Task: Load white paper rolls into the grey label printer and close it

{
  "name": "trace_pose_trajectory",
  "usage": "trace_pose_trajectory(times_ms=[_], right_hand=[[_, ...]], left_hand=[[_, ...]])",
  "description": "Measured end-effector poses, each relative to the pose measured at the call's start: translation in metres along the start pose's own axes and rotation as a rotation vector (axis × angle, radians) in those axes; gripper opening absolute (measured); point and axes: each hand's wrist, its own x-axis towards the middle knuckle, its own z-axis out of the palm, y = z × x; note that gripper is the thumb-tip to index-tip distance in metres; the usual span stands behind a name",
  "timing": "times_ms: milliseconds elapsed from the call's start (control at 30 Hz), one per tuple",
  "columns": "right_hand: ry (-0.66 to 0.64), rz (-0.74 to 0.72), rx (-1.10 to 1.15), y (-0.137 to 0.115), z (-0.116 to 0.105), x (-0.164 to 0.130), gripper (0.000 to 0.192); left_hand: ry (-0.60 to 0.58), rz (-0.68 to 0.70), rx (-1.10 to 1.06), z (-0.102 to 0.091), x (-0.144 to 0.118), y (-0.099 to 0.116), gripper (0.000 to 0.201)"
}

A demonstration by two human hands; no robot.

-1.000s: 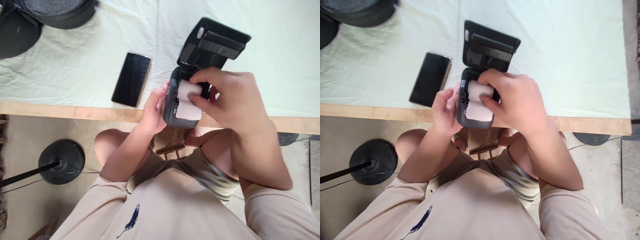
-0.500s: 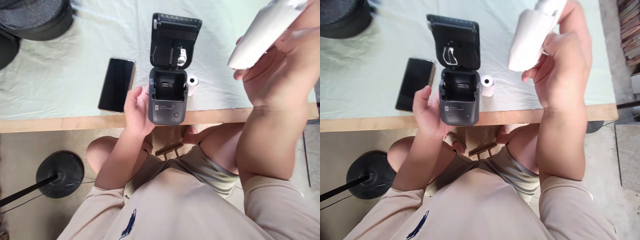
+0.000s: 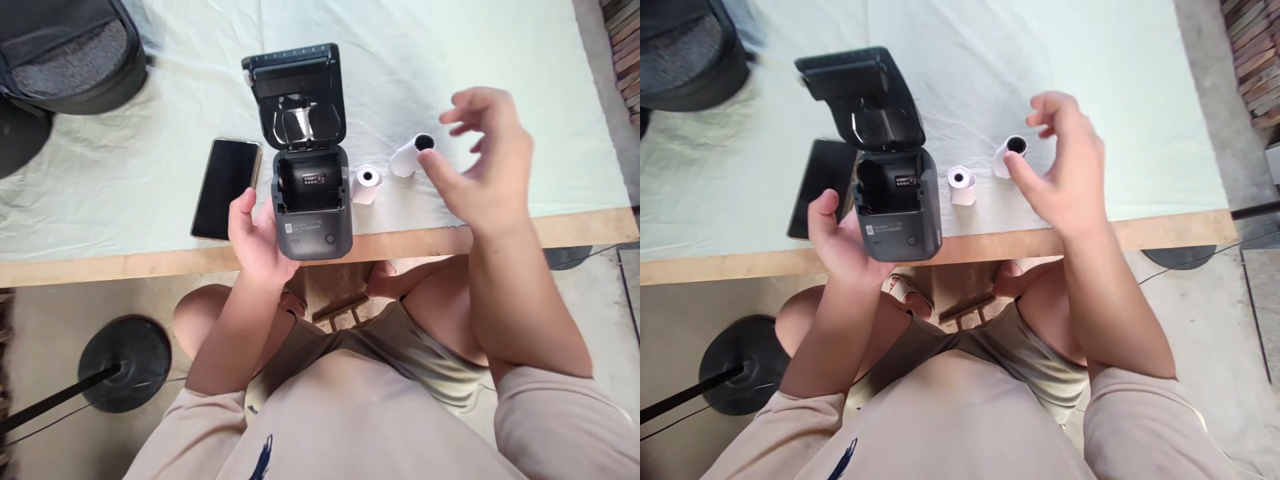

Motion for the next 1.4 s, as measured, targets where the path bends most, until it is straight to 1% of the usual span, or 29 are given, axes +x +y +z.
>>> trace_pose_trajectory(times_ms=[33, 67, 167, 200, 267, 333, 400, 433, 500, 533, 567, 600, 667, 700, 733, 767, 800, 867, 900, 1000, 1067, 1100, 1200, 1300, 1400], right_hand=[[0.025, -0.052, -0.014, -0.009, 0.002, -0.004, 0.051], [0.008, -0.113, -0.024, -0.017, 0.007, -0.008, 0.047], [-0.135, -0.193, -0.060, -0.033, 0.035, -0.017, 0.048], [-0.164, -0.199, -0.077, -0.035, 0.046, -0.019, 0.048], [-0.172, -0.208, -0.103, -0.034, 0.062, -0.020, 0.048], [-0.153, -0.231, -0.083, -0.030, 0.069, -0.019, 0.050], [-0.142, -0.231, -0.003, -0.023, 0.068, -0.014, 0.054], [-0.135, -0.200, 0.059, -0.018, 0.066, -0.011, 0.059], [-0.074, -0.095, 0.226, -0.010, 0.058, -0.003, 0.073], [-0.024, -0.039, 0.320, -0.008, 0.054, 0.002, 0.075], [0.028, 0.004, 0.414, -0.009, 0.049, 0.006, 0.071], [0.078, 0.022, 0.501, -0.013, 0.044, 0.009, 0.062], [0.118, -0.004, 0.614, -0.032, 0.035, 0.010, 0.041], [0.123, -0.044, 0.629, -0.045, 0.032, 0.009, 0.034], [0.103, -0.091, 0.609, -0.060, 0.029, 0.006, 0.034], [0.103, -0.144, 0.557, -0.075, 0.026, 0.003, 0.035], [0.078, -0.179, 0.475, -0.088, 0.025, -0.001, 0.038], [0.032, -0.242, 0.296, -0.106, 0.023, -0.007, 0.045], [-0.001, -0.273, 0.215, -0.110, 0.022, -0.008, 0.049], [-0.105, -0.350, 0.055, -0.106, 0.025, -0.006, 0.056], [-0.145, -0.360, 0.021, -0.096, 0.030, -0.003, 0.055], [-0.141, -0.364, 0.017, -0.092, 0.032, -0.003, 0.051], [-0.066, -0.409, -0.001, -0.088, 0.037, -0.003, 0.032], [0.001, -0.453, -0.036, -0.095, 0.036, -0.010, 0.028], [-0.027, -0.542, 0.016, -0.105, 0.030, -0.018, 0.022]], left_hand=[[0.014, 0.003, 0.007, -0.001, 0.000, 0.000, 0.056], [0.020, 0.005, 0.012, -0.001, 0.000, -0.001, 0.055], [-0.005, 0.029, 0.014, -0.001, 0.000, -0.003, 0.053], [-0.015, 0.037, 0.016, -0.002, -0.001, -0.004, 0.053], [-0.011, 0.048, 0.018, -0.003, -0.002, -0.005, 0.051], [0.001, 0.037, 0.006, -0.005, -0.002, -0.006, 0.050], [-0.006, 0.003, -0.015, -0.008, -0.002, -0.006, 0.049], [-0.014, -0.007, -0.023, -0.009, -0.002, -0.006, 0.048], [-0.027, -0.009, -0.028, -0.010, -0.001, -0.006, 0.048], [-0.036, -0.006, -0.025, -0.009, -0.001, -0.006, 0.048], [-0.048, -0.010, -0.020, -0.008, -0.001, -0.006, 0.049], [-0.067, -0.024, -0.016, -0.007, -0.001, -0.006, 0.048], [-0.111, -0.053, -0.006, -0.006, -0.001, -0.006, 0.046], [-0.133, -0.060, 0.005, -0.006, -0.001, -0.006, 0.047], [-0.148, -0.062, 0.024, -0.007, -0.001, -0.006, 0.051], [-0.157, -0.062, 0.048, -0.008, -0.001, -0.007, 0.056], [-0.164, -0.064, 0.075, -0.009, -0.002, -0.008, 0.063], [-0.172, -0.068, 0.116, -0.010, -0.003, -0.009, 0.070], [-0.175, -0.064, 0.122, -0.011, -0.004, -0.010, 0.071], [-0.191, -0.048, 0.114, -0.011, -0.005, -0.010, 0.069], [-0.194, -0.046, 0.107, -0.011, -0.005, -0.010, 0.071], [-0.192, -0.050, 0.102, -0.011, -0.004, -0.010, 0.073], [-0.192, -0.077, 0.078, -0.010, -0.001, -0.009, 0.075], [-0.189, -0.073, 0.052, -0.009, 0.002, -0.009, 0.068], [-0.188, -0.064, 0.018, -0.010, 0.004, -0.009, 0.058]])
